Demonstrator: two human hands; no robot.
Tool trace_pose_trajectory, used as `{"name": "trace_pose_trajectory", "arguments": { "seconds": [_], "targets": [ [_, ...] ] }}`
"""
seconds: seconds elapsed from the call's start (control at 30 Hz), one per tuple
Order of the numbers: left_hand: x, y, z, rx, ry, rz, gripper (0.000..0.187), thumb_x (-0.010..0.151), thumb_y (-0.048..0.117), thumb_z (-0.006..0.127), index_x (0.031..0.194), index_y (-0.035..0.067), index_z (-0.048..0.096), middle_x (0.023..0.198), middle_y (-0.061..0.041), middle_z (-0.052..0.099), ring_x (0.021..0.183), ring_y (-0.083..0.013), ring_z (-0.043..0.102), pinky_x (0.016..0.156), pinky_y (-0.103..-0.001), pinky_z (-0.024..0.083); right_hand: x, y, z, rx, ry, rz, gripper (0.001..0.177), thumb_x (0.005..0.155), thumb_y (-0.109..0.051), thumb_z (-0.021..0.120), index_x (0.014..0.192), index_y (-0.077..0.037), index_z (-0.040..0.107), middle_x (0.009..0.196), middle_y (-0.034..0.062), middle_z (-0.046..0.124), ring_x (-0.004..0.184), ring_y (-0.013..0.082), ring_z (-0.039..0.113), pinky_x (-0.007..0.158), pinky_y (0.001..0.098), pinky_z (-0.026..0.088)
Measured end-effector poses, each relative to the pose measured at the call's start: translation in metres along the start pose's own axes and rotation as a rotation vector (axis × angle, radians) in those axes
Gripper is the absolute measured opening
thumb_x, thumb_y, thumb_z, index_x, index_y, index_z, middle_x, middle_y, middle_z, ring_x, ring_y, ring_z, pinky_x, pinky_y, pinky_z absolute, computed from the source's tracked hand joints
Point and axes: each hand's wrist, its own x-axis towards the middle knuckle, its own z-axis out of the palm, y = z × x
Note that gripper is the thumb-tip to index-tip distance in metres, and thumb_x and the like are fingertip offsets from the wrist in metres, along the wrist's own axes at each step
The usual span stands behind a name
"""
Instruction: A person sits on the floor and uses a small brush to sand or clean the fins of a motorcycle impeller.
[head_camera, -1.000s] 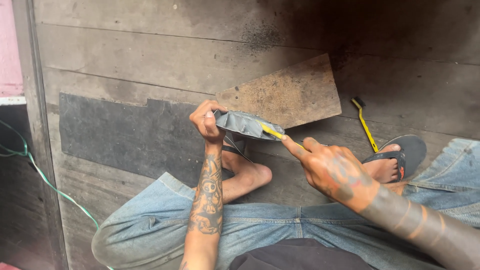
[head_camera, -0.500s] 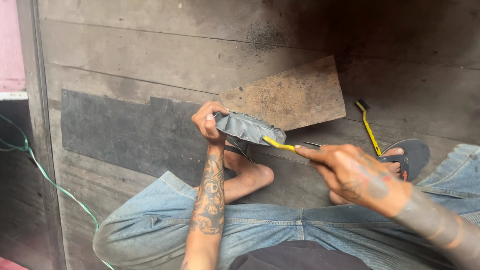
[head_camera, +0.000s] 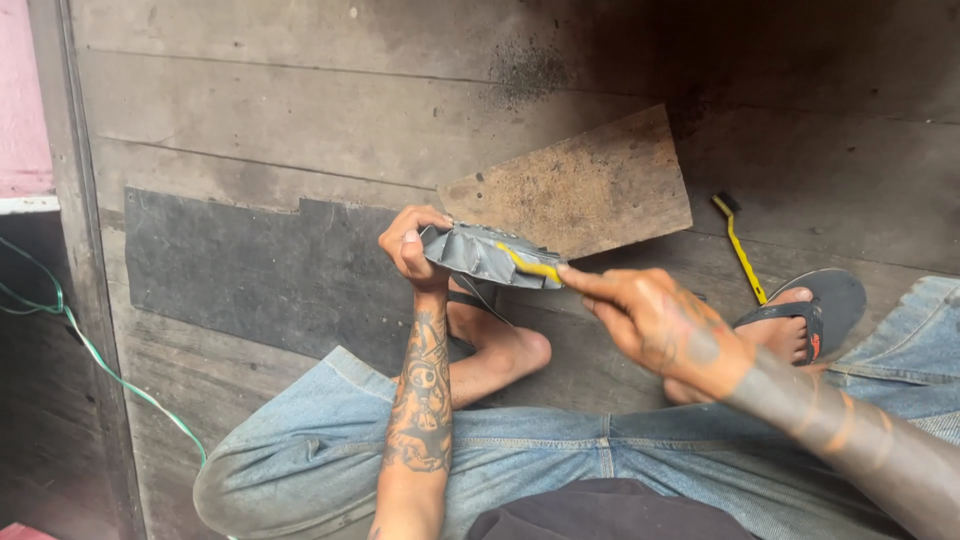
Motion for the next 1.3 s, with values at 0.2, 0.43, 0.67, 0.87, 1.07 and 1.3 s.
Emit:
{"name": "trace_pose_trajectory", "arguments": {
  "seconds": [0.2, 0.43, 0.67, 0.87, 1.07, 1.3],
  "targets": [
    [0.001, 0.008, 0.006, 0.008, -0.013, 0.028, 0.057, 0.090, 0.046, 0.037, 0.056, 0.010, 0.064, 0.052, -0.008, 0.058, 0.052, -0.0230, 0.060, 0.058, -0.031, 0.050, -0.018, 0.012, 0.037, -0.563, -0.118, 0.127, 0.061, 0.094, -0.021, 0.044, 0.154, -0.032, 0.043, 0.092, 0.0008, 0.062, 0.075, 0.0303, 0.076, 0.069, 0.0515, 0.064],
    [-0.003, 0.019, 0.002, -0.028, -0.098, -0.055, 0.051, 0.084, 0.039, 0.037, 0.069, -0.002, 0.064, 0.071, -0.012, 0.064, 0.069, -0.0221, 0.053, 0.071, -0.033, 0.044, -0.028, -0.015, 0.025, -0.600, 0.022, -0.044, 0.066, 0.080, -0.013, 0.059, 0.146, -0.012, 0.051, 0.084, 0.0116, 0.065, 0.046, 0.0331, 0.069, 0.044, 0.0471, 0.057],
    [0.000, 0.017, 0.006, -0.053, -0.122, -0.057, 0.049, 0.082, 0.038, 0.039, 0.069, -0.002, 0.065, 0.070, -0.012, 0.063, 0.069, -0.0222, 0.052, 0.071, -0.033, 0.044, -0.029, -0.036, 0.039, -0.885, 0.186, -0.156, 0.059, 0.077, -0.005, 0.061, 0.135, 0.002, 0.059, 0.075, 0.0077, 0.062, 0.035, 0.0146, 0.060, 0.030, 0.0305, 0.048],
    [-0.003, 0.014, 0.002, -0.083, -0.134, -0.074, 0.051, 0.083, 0.039, 0.040, 0.069, -0.002, 0.064, 0.071, -0.012, 0.064, 0.070, -0.0218, 0.053, 0.072, -0.033, 0.045, -0.025, -0.036, 0.037, -0.921, 0.190, -0.180, 0.059, 0.076, -0.005, 0.061, 0.135, 0.003, 0.060, 0.075, 0.0082, 0.061, 0.033, 0.0137, 0.060, 0.027, 0.0301, 0.048],
    [-0.004, 0.012, 0.001, -0.123, -0.134, -0.089, 0.049, 0.081, 0.038, 0.040, 0.069, -0.003, 0.064, 0.071, -0.013, 0.063, 0.070, -0.0226, 0.054, 0.073, -0.033, 0.046, -0.018, -0.027, 0.044, -0.921, 0.190, -0.155, 0.057, 0.080, -0.006, 0.059, 0.136, 0.002, 0.058, 0.075, 0.0065, 0.060, 0.035, 0.0124, 0.060, 0.026, 0.0301, 0.047],
    [-0.005, 0.012, 0.000, -0.127, -0.149, -0.092, 0.052, 0.082, 0.042, 0.040, 0.068, -0.002, 0.064, 0.071, -0.013, 0.065, 0.072, -0.0230, 0.055, 0.078, -0.035, 0.047, -0.032, -0.025, 0.045, -0.972, 0.179, -0.115, 0.055, 0.077, -0.011, 0.062, 0.131, 0.001, 0.065, 0.073, 0.0070, 0.063, 0.033, 0.0101, 0.059, 0.027, 0.0277, 0.045]
  ]
}}
